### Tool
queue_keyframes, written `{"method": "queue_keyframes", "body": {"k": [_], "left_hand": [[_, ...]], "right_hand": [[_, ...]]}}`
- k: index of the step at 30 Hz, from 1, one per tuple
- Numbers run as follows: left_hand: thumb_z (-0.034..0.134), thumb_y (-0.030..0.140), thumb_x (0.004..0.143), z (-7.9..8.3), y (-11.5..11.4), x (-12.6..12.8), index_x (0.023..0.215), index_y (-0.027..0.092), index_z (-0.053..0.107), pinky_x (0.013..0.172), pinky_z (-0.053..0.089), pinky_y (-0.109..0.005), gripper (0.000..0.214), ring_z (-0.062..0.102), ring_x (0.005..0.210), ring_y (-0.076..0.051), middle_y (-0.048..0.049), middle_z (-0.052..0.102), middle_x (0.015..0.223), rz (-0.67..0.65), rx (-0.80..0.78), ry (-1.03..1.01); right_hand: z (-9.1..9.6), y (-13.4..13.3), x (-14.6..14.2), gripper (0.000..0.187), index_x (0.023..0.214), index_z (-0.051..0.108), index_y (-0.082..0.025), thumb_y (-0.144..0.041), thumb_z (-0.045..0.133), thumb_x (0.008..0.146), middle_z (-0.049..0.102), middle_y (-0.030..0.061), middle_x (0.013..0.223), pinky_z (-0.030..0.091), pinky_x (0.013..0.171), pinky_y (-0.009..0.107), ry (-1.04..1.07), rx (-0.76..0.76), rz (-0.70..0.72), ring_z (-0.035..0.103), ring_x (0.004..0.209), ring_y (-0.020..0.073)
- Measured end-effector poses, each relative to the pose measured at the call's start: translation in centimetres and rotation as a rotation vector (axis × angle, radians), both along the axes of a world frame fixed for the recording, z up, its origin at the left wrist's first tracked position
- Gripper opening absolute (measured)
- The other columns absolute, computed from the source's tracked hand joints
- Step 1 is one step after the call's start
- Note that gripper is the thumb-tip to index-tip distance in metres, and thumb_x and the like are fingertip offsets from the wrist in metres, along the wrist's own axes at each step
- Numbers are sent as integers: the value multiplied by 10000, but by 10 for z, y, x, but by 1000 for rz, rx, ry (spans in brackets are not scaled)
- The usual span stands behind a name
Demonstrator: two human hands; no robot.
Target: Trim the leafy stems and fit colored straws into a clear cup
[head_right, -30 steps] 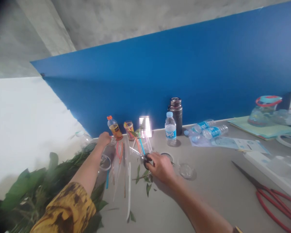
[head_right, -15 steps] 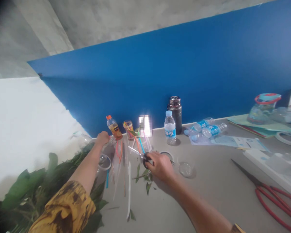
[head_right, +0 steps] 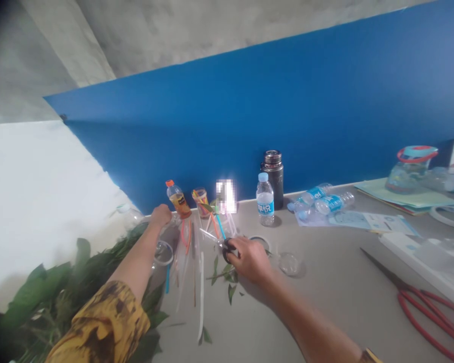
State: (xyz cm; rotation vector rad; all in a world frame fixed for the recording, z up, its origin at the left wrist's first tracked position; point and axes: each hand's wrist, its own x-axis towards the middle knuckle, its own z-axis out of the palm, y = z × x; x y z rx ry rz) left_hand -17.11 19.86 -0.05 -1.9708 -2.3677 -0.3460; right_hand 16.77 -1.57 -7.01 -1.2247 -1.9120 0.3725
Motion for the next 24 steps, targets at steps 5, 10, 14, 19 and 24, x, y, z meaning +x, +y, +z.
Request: {"method": "queue_keyframes", "body": {"k": [5,10,14,19,24], "left_hand": [[727,199,820,0,0,3,1025,87,765,852,561,-346,237,742,1087,-375,-276,769,1062,40,-40,49],[706,197,829,1,0,5,1030,92,757,830,554,-333,232,738,1097,-375,-274,763,1099,35,-55,61],[721,244,817,4,-2,5,1038,113,754,814,547,-330,260,736,1096,-374,-262,766,1093,25,-50,60],[721,307,814,10,-4,7,976,172,775,750,533,-293,218,755,1033,-335,-203,789,1052,-11,-56,40],[738,351,799,20,-2,13,889,215,799,681,512,-276,175,770,944,-315,-145,802,934,-96,-49,-11]], "right_hand": [[-2,1,0,104,917,729,-218,-195,638,873,763,30,886,357,684,258,-4,-1,-4,622,703,157],[-2,1,0,102,940,729,-220,-201,650,878,764,22,900,359,691,256,-9,-12,1,639,723,156],[0,0,0,102,935,728,-220,-207,641,883,759,23,892,360,686,257,-15,-25,4,636,719,158],[-1,0,0,104,926,728,-216,-204,635,881,756,26,867,354,681,256,-27,-30,5,622,698,156],[-2,1,0,115,944,736,-212,-196,646,874,762,30,900,350,686,257,-22,-25,-2,637,733,161]]}}
